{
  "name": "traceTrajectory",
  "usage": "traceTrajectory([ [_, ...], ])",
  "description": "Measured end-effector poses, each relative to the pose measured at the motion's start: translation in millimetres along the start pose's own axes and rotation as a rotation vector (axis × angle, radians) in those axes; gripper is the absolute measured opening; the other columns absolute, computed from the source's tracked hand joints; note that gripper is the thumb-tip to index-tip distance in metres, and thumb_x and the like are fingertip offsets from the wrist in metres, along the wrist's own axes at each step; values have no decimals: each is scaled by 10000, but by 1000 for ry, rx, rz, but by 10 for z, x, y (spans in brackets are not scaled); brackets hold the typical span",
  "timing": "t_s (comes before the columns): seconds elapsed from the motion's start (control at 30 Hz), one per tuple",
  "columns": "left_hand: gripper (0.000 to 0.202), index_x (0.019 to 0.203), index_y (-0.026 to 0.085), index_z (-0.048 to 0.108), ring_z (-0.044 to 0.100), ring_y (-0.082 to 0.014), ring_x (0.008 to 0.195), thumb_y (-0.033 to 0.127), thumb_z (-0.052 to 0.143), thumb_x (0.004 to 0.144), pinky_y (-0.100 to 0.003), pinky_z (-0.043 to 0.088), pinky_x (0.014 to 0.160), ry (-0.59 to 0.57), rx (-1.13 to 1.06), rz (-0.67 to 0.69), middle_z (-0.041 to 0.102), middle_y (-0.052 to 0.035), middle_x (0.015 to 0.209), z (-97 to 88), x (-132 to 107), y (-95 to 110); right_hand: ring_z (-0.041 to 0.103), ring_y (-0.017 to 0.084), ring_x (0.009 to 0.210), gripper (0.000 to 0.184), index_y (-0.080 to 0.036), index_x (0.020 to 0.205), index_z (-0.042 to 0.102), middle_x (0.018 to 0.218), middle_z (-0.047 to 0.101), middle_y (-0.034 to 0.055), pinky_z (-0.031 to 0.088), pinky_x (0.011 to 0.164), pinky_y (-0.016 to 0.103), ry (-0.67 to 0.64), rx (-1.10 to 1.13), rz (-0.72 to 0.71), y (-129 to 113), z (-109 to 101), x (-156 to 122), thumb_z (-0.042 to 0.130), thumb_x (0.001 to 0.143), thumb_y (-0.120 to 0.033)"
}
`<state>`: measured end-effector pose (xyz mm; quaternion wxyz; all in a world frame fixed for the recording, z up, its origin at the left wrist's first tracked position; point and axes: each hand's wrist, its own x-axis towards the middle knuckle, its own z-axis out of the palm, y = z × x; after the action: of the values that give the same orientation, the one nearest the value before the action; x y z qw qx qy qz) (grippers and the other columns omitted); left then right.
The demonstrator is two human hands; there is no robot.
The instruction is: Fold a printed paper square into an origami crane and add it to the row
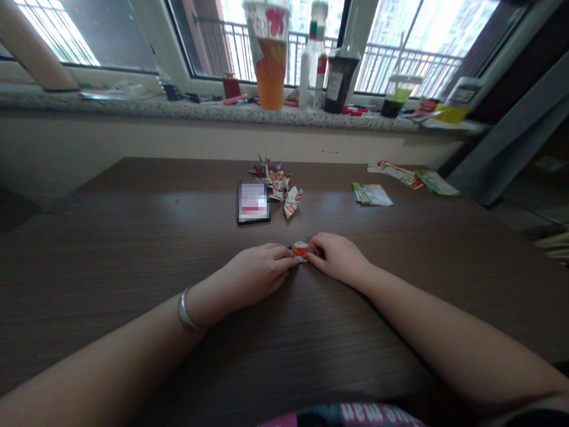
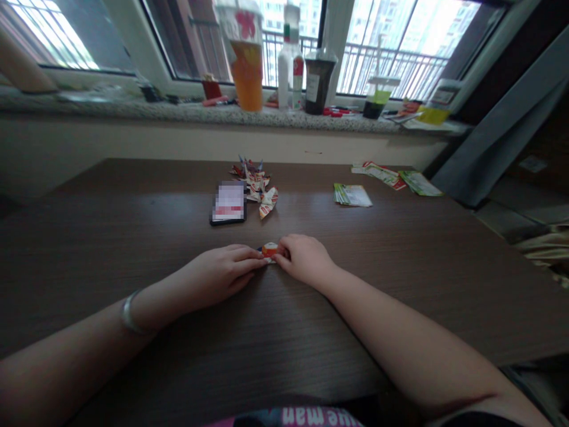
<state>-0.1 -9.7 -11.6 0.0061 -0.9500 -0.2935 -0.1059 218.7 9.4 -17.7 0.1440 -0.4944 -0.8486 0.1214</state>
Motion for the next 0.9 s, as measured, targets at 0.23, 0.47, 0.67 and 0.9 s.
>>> traceTrajectory([
  [0.23, 296, 1176, 126, 600, 623, -225, 978, 160, 494, 902, -369, 544, 876, 21, 85, 52, 651, -105, 1103, 29, 7, 14, 540, 155, 698, 176, -194, 735, 574, 777, 640, 26, 331, 608, 261, -7, -33, 6, -42, -20, -7, 561, 858, -319],
  [0.47, 265, 1141, 118, 603, 618, -230, 962, 157, 486, 906, -359, 546, 841, -1, 164, 71, 646, -115, 1090, 67, 21, 39, 522, 143, 673, 167, -193, 724, 569, 751, 629, 16, 320, 602, 256, 11, -16, -17, -20, 3, 1, 576, 848, -305],
  [0.67, 271, 1147, 110, 598, 606, -239, 982, 143, 490, 900, -353, 544, 821, -19, 201, 79, 636, -126, 1097, 70, 40, 49, 522, 127, 650, 114, -192, 832, 605, 732, 632, -1, 311, 580, 240, -24, 51, -8, 31, -26, -7, 592, 855, -304],
  [0.9, 255, 1121, 111, 613, 596, -240, 968, 151, 491, 900, -365, 541, 823, -24, 201, 72, 633, -116, 1083, 80, 51, 63, 565, 151, 722, 84, -193, 891, 618, 803, 661, 23, 363, 648, 255, -32, -9, -29, -1, -67, -33, 555, 856, -236],
])
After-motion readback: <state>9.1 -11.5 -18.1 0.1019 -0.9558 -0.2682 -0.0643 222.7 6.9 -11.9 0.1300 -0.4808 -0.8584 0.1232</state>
